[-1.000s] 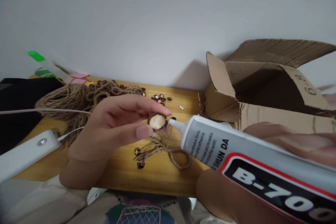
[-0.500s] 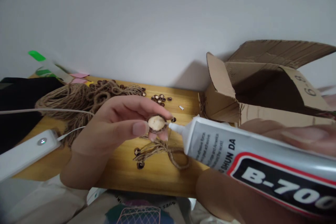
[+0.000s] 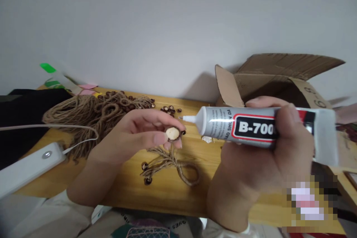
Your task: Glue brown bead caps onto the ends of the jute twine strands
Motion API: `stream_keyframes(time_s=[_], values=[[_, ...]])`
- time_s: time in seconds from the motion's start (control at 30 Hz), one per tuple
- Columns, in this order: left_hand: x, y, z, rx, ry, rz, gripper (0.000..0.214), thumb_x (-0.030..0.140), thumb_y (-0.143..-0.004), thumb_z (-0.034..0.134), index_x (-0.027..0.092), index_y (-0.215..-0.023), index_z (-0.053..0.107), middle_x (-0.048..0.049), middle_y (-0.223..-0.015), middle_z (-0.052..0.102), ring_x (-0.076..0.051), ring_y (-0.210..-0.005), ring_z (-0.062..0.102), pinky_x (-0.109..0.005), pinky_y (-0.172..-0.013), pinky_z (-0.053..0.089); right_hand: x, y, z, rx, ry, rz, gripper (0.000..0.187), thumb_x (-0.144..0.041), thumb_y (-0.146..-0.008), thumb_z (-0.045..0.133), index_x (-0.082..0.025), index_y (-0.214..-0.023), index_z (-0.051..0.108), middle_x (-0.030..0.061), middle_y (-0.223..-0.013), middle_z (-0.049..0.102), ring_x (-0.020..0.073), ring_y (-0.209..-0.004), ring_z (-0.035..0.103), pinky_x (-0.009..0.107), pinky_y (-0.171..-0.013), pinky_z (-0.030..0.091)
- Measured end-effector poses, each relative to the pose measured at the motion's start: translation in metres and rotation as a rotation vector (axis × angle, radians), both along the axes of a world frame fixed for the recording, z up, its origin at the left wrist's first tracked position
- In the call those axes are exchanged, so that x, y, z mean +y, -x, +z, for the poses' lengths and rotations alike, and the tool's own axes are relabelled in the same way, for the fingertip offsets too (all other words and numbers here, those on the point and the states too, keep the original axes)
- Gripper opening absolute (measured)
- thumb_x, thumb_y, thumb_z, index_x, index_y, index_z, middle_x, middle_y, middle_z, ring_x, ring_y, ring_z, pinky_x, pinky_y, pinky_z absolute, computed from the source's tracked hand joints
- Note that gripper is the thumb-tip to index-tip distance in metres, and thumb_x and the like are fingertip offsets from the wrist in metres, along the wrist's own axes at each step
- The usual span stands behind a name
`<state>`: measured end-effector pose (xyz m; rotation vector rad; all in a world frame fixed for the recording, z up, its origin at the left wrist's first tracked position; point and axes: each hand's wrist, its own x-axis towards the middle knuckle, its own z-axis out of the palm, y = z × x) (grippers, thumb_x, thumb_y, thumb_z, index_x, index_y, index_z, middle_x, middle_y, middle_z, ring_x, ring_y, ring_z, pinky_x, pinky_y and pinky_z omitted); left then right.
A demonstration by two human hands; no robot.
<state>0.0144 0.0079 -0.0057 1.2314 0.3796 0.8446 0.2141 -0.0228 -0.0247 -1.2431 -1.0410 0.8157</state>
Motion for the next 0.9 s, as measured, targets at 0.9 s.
stream_keyframes(time_s=[0.9], values=[[0.051,0.051,-0.141,0.849,-0.311,0.392,0.022,0.026,-0.075,0.064,0.014,-0.093,0.068,-0.0065,-0.087,0.069,-0.02,-0.083,0.063,-0.036,-0.081,0.051,0.007,0.028,-0.05,0.5,-0.001,0.015,0.023,-0.037,-0.072,0.065,-0.015,-0.066,0.066,-0.0044,-0.039,0.042,0.0058,-0.033,0.037,0.015,-0.03,0.033]])
